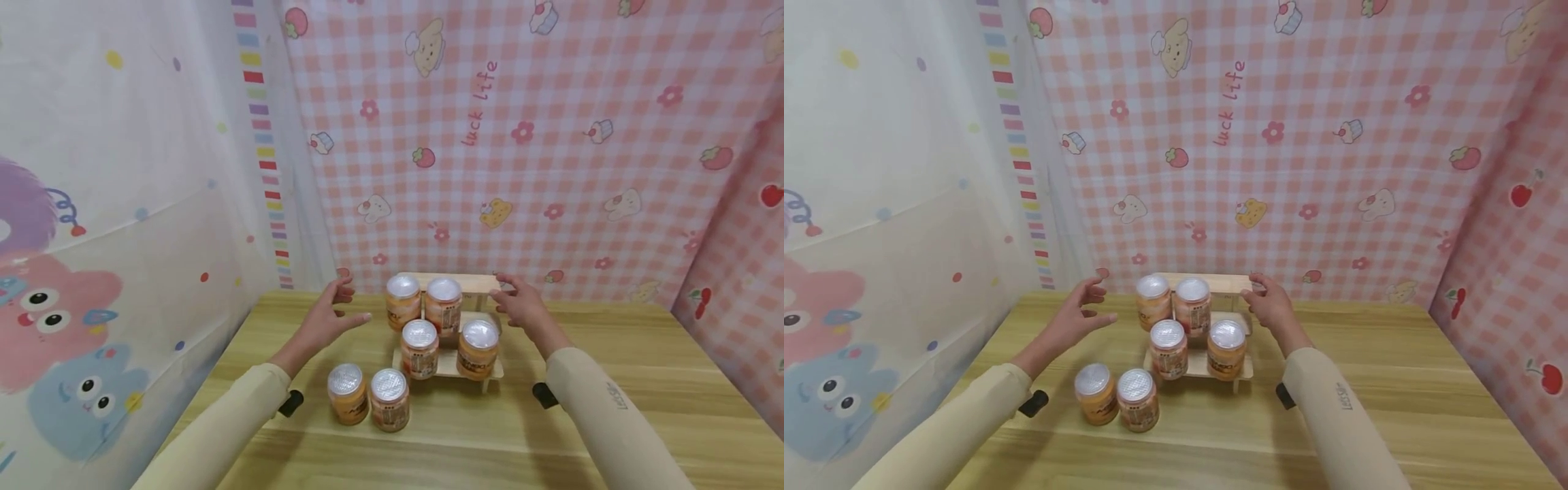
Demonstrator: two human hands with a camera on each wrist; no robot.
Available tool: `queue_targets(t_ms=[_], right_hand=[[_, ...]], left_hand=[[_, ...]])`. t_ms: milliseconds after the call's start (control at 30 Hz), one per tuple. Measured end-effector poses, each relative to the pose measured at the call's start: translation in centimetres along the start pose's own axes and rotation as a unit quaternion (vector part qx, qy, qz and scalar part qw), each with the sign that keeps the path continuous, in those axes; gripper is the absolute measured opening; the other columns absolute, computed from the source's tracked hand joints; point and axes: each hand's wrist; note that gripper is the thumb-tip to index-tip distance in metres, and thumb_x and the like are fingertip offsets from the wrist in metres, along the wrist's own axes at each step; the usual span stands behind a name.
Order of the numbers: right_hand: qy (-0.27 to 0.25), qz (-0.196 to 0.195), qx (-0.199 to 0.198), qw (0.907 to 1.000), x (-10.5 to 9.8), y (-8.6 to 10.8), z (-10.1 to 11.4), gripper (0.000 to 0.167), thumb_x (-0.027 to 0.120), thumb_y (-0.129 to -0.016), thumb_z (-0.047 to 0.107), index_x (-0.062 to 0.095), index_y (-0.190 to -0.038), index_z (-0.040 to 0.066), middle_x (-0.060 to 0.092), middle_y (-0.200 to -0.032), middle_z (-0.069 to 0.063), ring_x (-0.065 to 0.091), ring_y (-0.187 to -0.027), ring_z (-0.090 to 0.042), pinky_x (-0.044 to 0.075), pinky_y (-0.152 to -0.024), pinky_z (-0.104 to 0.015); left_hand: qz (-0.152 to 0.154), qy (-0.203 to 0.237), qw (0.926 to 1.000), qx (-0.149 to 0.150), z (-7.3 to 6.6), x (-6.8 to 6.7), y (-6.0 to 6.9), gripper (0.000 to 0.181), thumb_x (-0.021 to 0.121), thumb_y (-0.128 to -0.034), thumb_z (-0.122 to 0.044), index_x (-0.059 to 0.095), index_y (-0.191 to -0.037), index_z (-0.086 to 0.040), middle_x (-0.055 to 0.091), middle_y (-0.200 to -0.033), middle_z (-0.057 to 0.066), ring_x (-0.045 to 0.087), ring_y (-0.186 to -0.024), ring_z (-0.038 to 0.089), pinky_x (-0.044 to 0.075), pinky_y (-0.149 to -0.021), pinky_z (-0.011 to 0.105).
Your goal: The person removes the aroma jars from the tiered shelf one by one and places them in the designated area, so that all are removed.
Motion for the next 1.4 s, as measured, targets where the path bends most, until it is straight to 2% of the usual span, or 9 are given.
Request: queue_targets(t_ms=[267,467,667,867,967,1067,1167,1400], right_hand=[[-0.011,-0.002,0.007,0.9999,0.0,0.0,-0.1,0.056,0.050,-0.105,0.024,0.029,-0.156,0.011,0.044,-0.144,-0.029,0.053,-0.124,-0.042,0.050,-0.086,-0.048],[-0.018,0.002,0.006,0.9998,-0.1,0.0,0.0,0.057,0.049,-0.105,0.023,0.028,-0.156,0.012,0.042,-0.145,-0.029,0.051,-0.125,-0.043,0.048,-0.092,-0.051],[-0.020,0.004,0.010,0.9997,0.0,0.0,0.1,0.057,0.049,-0.105,0.023,0.027,-0.157,0.013,0.042,-0.145,-0.028,0.051,-0.126,-0.042,0.049,-0.089,-0.049],[-0.024,0.003,0.012,0.9996,0.1,0.0,0.0,0.057,0.049,-0.105,0.024,0.028,-0.156,0.013,0.042,-0.145,-0.028,0.052,-0.125,-0.042,0.048,-0.091,-0.051],[-0.026,0.001,0.010,0.9996,0.2,0.1,-0.2,0.056,0.050,-0.105,0.023,0.029,-0.156,0.013,0.044,-0.144,-0.028,0.052,-0.124,-0.042,0.049,-0.088,-0.049],[-0.026,-0.003,0.010,0.9996,0.3,0.1,-0.3,0.056,0.050,-0.104,0.022,0.030,-0.156,0.013,0.046,-0.142,-0.027,0.054,-0.122,-0.040,0.050,-0.084,-0.046],[-0.027,-0.002,0.011,0.9996,0.4,0.0,-0.3,0.056,0.050,-0.104,0.023,0.030,-0.156,0.014,0.046,-0.142,-0.027,0.054,-0.123,-0.040,0.050,-0.086,-0.048],[-0.030,-0.003,0.007,0.9995,0.3,-0.1,-0.2,0.057,0.049,-0.105,0.023,0.028,-0.156,0.013,0.043,-0.144,-0.028,0.052,-0.125,-0.042,0.047,-0.093,-0.054]], left_hand=[[0.007,0.002,0.9999,0.013,-1.2,0.9,-1.9,0.083,0.081,-0.0847,-0.026,0.033,-0.152,-0.013,0.049,-0.137,0.012,0.047,-0.127,0.031,0.041,-0.103,0.049],[0.013,0.003,0.9999,0.009,-2.3,1.6,-2.6,0.086,0.082,-0.0837,-0.029,0.032,-0.153,-0.016,0.049,-0.138,0.013,0.048,-0.128,0.029,0.041,-0.103,0.046],[0.018,0.010,0.9996,0.019,-2.6,2.7,-3.3,0.086,0.084,-0.0822,-0.025,0.035,-0.152,-0.017,0.049,-0.137,0.016,0.049,-0.126,0.031,0.043,-0.101,0.046],[0.039,0.014,0.9986,0.034,-2.8,3.9,-3.3,0.084,0.084,-0.0824,-0.022,0.036,-0.151,-0.011,0.053,-0.133,0.013,0.052,-0.121,0.029,0.044,-0.100,0.051],[0.044,0.017,0.9985,0.027,-2.9,4.3,-3.2,0.080,0.083,-0.0826,-0.019,0.039,-0.149,-0.009,0.055,-0.130,0.011,0.054,-0.117,0.027,0.047,-0.096,0.047],[0.047,0.016,0.9986,0.018,-3.0,4.7,-3.2,0.075,0.084,-0.0812,-0.019,0.045,-0.145,-0.010,0.058,-0.125,0.008,0.056,-0.113,0.025,0.052,-0.086,0.040],[0.046,0.016,0.9987,0.016,-3.0,4.9,-3.3,0.071,0.085,-0.0802,-0.017,0.049,-0.141,-0.010,0.059,-0.121,0.007,0.056,-0.110,0.025,0.054,-0.081,0.037],[0.039,-0.014,0.9989,0.024,-3.5,5.0,-3.6,0.066,0.085,-0.0808,-0.019,0.052,-0.137,-0.011,0.062,-0.120,0.006,0.056,-0.113,0.028,0.051,-0.087,0.041]])
Point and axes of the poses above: each hand's wrist, its own y-axis away from the middle knuckle, its own x-axis out of the palm, z = x × y
